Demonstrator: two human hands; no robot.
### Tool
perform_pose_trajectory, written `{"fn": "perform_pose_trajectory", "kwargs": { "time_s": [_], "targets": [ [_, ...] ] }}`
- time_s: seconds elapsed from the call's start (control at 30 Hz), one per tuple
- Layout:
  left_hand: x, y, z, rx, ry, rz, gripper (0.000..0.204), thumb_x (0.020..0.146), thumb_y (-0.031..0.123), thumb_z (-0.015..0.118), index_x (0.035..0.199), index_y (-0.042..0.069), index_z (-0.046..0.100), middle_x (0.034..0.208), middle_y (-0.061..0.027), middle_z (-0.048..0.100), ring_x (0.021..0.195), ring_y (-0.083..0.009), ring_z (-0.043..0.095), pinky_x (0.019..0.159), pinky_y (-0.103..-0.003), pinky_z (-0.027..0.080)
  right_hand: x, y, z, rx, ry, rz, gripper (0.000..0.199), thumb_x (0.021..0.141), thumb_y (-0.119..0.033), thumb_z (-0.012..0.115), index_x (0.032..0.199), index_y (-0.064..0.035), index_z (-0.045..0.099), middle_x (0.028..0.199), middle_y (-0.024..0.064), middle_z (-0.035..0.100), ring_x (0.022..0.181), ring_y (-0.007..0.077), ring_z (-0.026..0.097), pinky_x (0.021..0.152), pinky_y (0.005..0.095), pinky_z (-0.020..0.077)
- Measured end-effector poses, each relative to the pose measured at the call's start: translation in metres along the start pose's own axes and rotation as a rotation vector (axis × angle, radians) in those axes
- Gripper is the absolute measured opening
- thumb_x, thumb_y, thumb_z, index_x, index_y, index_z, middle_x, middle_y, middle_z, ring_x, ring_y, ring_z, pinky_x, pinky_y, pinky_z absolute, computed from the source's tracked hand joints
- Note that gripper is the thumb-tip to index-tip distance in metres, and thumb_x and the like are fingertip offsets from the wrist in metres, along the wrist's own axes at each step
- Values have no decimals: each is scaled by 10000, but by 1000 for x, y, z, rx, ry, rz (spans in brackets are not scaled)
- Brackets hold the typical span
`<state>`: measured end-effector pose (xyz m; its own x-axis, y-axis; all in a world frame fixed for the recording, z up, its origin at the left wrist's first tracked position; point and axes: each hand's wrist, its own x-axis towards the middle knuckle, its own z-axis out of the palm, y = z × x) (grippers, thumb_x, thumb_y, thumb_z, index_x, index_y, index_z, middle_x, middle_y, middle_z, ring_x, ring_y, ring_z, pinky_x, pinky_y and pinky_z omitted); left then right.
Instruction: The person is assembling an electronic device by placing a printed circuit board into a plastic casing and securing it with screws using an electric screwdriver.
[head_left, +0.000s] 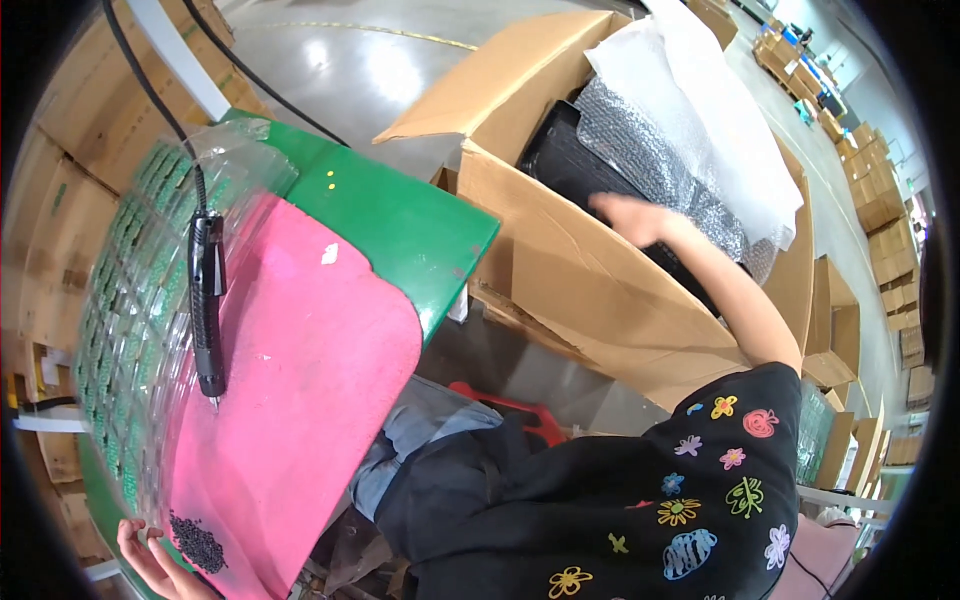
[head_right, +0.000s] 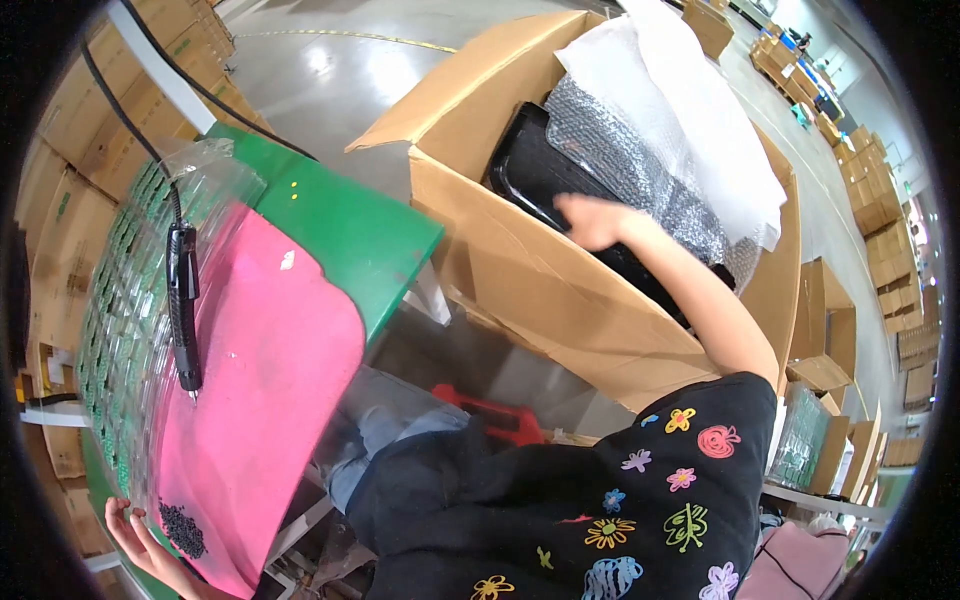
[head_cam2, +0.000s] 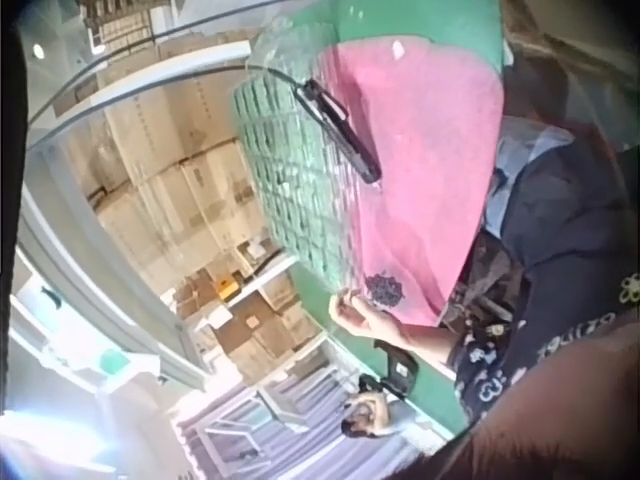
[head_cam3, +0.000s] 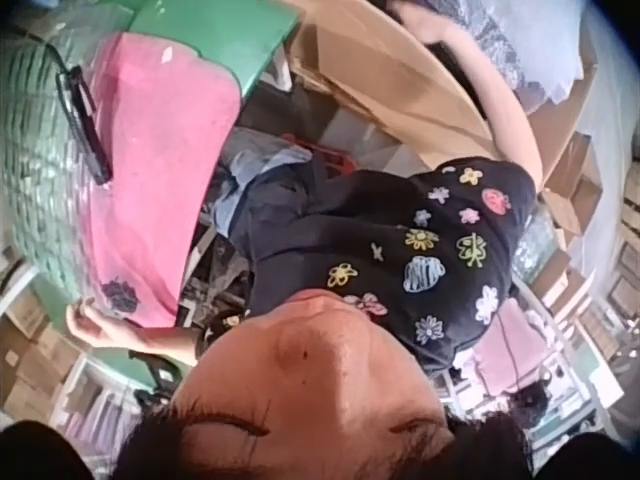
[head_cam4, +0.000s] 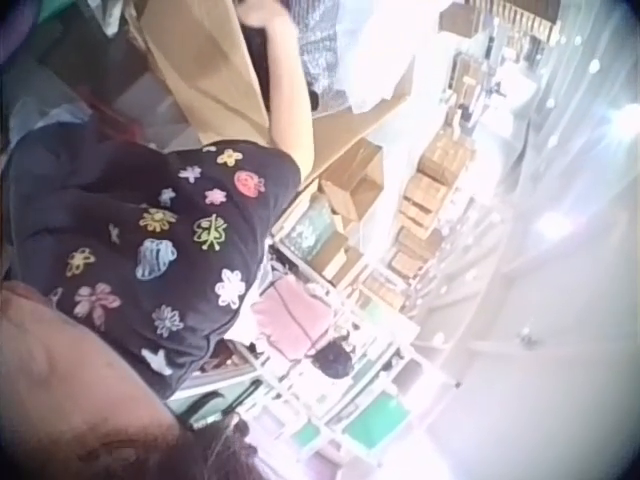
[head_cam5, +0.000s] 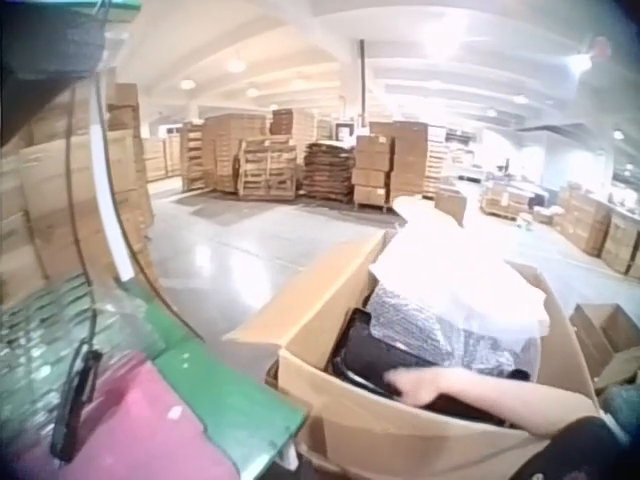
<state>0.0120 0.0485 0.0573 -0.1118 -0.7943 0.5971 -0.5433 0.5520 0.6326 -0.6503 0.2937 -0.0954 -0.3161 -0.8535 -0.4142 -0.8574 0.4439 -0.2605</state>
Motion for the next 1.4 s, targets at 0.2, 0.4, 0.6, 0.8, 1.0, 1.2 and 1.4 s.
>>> {"fn": "perform_pose_trajectory", "kwargs": {
  "time_s": [0.2,0.4,0.6,0.8,1.0,1.2,1.4],
  "targets": [
    [-8,-54,-10,-73,-297,65,224,976,88,477,1175,0,530,1218,-92,491,1063,-163,477,901,-295,396,-34,49,53,948,-360,-46,578,879,-307,697,1337,-8,510,1134,92,659,1012,203,599,872,393,500],
    [-23,-23,-17,-48,-230,28,134,891,30,531,1019,-8,545,1130,-101,480,929,-175,484,867,-302,404,-3,26,8,979,-387,-226,550,894,-327,669,1322,-19,514,1088,80,651,969,194,593,846,395,499],
    [8,-8,18,-100,-492,138,165,788,4,607,953,-2,600,971,-144,567,971,-290,568,842,-355,455,49,-13,-34,1014,-456,-399,524,909,-347,641,1307,-29,519,1043,68,642,926,185,586,820,396,498],
    [13,-8,35,-115,-686,337,160,854,83,586,1000,21,564,986,-123,563,946,-312,555,826,-412,479,39,5,-75,1146,-520,-481,501,924,-367,614,1292,-39,523,997,56,634,883,176,580,794,397,498],
    [32,-33,61,-91,-899,440,180,898,162,566,1014,24,561,966,-135,561,963,-319,549,817,-432,479,-10,94,-115,1407,-428,-429,481,939,-387,586,1277,-49,527,951,44,626,839,166,574,768,398,497],
    [31,-59,65,-151,-797,330,145,896,132,562,1003,43,599,960,-127,617,960,-330,593,840,-427,486,-82,185,-215,438,1072,59,423,984,-355,474,1260,-41,538,889,31,616,706,171,585,649,372,518],
    [31,-70,72,-140,-795,252,178,895,144,538,1010,24,601,978,-145,642,976,-334,612,843,-436,492,-89,-12,-280,1032,736,25,516,987,-372,520,1387,-53,458,1223,57,588,1077,187,578,939,301,465]
  ]
}}
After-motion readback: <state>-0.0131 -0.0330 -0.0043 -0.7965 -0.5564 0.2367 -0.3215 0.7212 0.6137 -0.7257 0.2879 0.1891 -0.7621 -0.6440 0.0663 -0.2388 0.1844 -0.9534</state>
